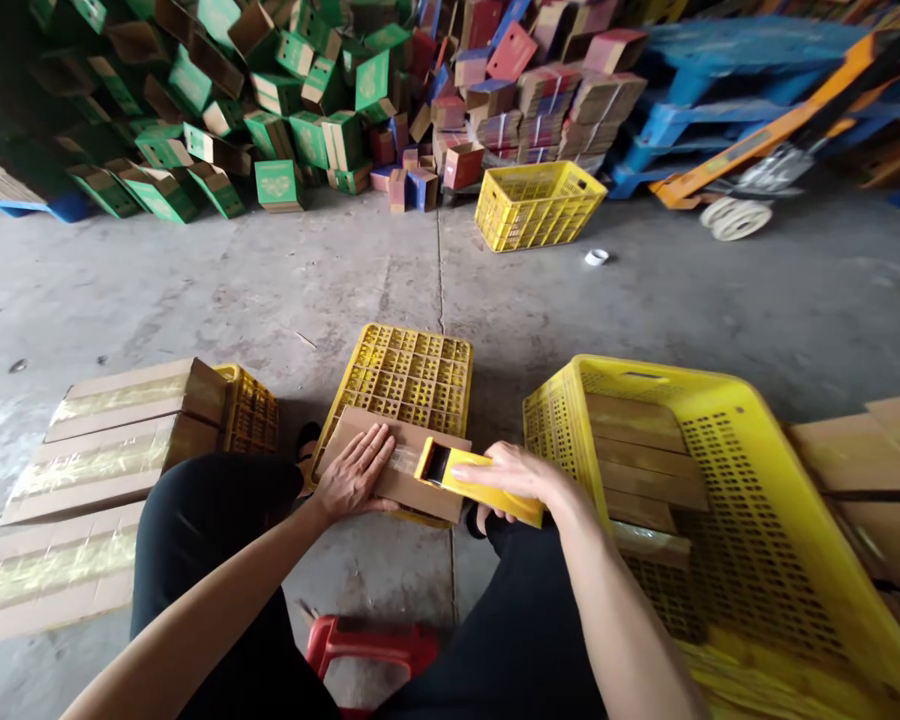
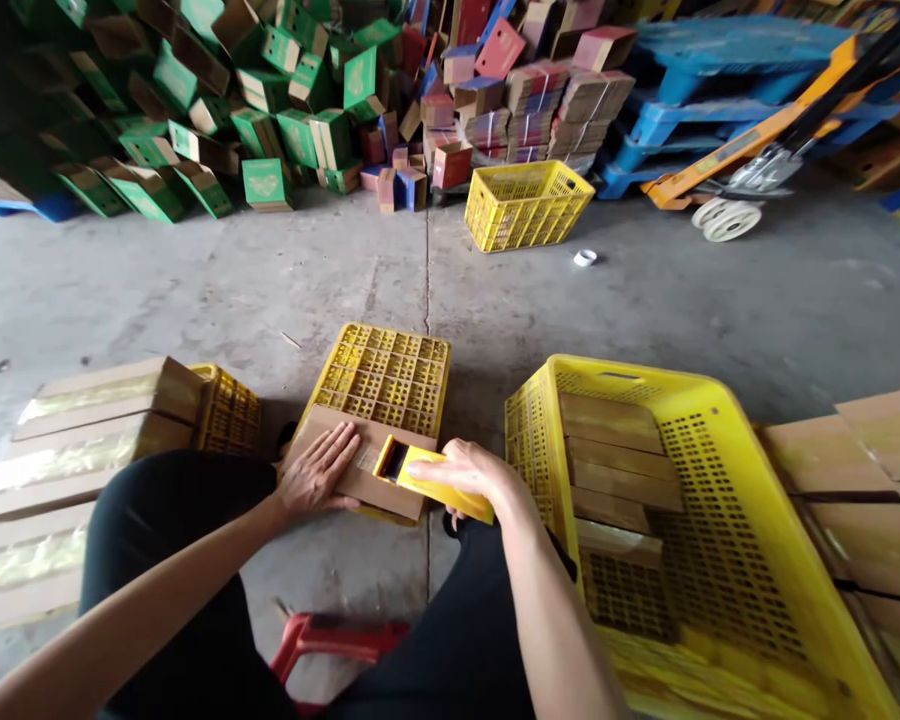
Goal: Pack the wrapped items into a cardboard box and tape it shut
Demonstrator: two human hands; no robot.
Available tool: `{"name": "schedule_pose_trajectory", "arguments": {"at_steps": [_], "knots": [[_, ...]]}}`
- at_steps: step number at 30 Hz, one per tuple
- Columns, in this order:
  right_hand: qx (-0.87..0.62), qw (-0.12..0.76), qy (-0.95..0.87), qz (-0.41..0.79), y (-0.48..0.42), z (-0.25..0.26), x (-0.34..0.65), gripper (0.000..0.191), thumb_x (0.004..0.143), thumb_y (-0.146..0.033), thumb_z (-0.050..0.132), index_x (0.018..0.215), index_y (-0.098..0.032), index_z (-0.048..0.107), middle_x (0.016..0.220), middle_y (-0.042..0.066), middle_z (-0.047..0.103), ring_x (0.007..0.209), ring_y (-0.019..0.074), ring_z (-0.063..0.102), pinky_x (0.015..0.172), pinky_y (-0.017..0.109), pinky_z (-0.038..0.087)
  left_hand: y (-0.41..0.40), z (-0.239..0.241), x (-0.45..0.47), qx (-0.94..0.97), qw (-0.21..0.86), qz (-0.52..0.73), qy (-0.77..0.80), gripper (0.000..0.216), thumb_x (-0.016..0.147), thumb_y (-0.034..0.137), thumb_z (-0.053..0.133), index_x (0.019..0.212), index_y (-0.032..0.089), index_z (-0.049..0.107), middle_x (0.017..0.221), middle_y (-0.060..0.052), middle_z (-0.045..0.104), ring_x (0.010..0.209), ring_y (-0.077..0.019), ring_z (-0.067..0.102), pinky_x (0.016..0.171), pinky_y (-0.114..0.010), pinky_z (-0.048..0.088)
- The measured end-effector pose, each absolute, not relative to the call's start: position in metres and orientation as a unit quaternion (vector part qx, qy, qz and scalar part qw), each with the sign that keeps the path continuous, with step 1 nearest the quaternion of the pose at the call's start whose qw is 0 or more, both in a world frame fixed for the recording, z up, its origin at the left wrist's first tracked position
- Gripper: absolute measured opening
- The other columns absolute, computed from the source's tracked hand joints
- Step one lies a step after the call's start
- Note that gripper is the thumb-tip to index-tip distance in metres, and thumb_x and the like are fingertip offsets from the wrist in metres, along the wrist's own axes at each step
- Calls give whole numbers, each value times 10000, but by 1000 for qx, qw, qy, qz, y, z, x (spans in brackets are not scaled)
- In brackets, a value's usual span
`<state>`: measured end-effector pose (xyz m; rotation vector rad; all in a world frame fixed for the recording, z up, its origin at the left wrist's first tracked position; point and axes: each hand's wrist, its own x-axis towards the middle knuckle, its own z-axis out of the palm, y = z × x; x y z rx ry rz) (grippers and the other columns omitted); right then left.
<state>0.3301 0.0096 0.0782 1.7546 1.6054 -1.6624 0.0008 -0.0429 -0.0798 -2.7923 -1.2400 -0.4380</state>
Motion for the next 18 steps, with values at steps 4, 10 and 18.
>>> {"name": "schedule_pose_trajectory", "arguments": {"at_steps": [4,10,18], "knots": [[598,110,549,-574,10,81,319,475,877,-646,751,744,-208,625,616,94,695,567,250,692,536,375,626,-27,-76,-16,-919,17,-127,-372,1156,928,894,400,1723,84,182,1728,-238,303,1613,-380,293,1316,-503,274],[600,116,560,-560,12,77,317,514,885,-667,726,744,-181,638,671,140,716,609,268,716,524,362,616,-26,-65,-3,-926,5,-124,-357,1123,964,827,461,1728,77,120,1740,-240,265,1627,-406,234,1304,-543,279],[600,107,550,-571,4,71,328,482,903,-664,699,806,-196,637,659,126,704,651,294,736,532,381,629,-41,-70,27,-927,-6,-138,-349,1036,1019,769,415,1738,121,45,1737,-202,302,1607,-349,324,1309,-515,294]]}}
